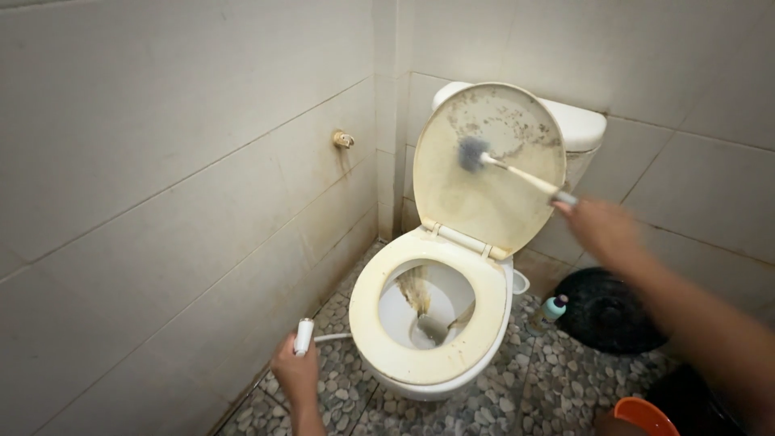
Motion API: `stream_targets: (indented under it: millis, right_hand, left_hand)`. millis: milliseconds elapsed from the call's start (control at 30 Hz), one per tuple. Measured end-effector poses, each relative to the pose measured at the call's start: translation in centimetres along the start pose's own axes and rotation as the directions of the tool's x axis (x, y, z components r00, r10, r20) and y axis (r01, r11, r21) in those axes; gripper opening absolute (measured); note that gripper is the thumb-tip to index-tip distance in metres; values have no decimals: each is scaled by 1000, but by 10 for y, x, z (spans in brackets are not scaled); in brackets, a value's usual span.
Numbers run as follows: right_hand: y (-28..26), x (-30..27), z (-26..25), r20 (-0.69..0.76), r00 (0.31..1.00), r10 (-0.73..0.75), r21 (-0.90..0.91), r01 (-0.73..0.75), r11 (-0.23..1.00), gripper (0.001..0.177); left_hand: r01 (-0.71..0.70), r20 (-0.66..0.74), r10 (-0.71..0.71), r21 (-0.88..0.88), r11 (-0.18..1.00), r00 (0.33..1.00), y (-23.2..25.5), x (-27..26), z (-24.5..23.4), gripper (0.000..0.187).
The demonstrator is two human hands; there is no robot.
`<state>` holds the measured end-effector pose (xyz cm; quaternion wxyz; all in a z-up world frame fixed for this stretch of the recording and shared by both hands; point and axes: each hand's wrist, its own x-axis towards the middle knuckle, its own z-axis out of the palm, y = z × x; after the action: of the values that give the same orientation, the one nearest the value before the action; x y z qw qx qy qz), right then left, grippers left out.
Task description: Cleaning a toilet bowl and lid using a brush, cleaning solution, and water from a bidet sprayer.
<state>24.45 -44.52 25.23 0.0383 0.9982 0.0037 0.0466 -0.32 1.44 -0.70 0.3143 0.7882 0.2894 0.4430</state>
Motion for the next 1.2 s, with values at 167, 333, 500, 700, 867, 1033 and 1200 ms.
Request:
stream_targets:
  millis: [167, 333, 500, 700, 867, 1033, 1200]
  right_hand:
    - [10, 4, 44, 119, 977, -177, -56, 184, 981, 71]
    - [-6, 13, -37, -22, 1000, -8, 118, 10, 993, 75]
    - [-14, 39, 43, -61, 983, -174, 44, 177, 983, 74]
    - [-12, 4, -22, 128, 990, -59, 16, 58, 998, 76]
    - [-35, 14, -9, 45, 998, -38, 40, 36, 999, 78]
    - [7, -8, 45, -31, 999, -45, 33, 46, 998, 78]
    - [9, -16, 25, -48, 999, -18, 65, 21, 998, 76]
  left_hand:
    - [89, 10, -89, 22, 996, 996, -3, -3, 3, 21]
    - [-51, -38, 52, 30, 998, 998, -17, 0, 4, 21]
    - [172, 44, -173, 6, 985, 984, -6, -2, 2, 22]
    - [55, 3, -55, 6, 998, 998, 2, 6, 0, 22]
    - [129, 33, -127, -58, 990, 991, 15, 14, 3, 15]
    - [-101, 269, 135, -135, 986, 954, 55, 14, 0, 21]
    - [-82, 252, 120, -156, 984, 960, 83, 12, 1, 24]
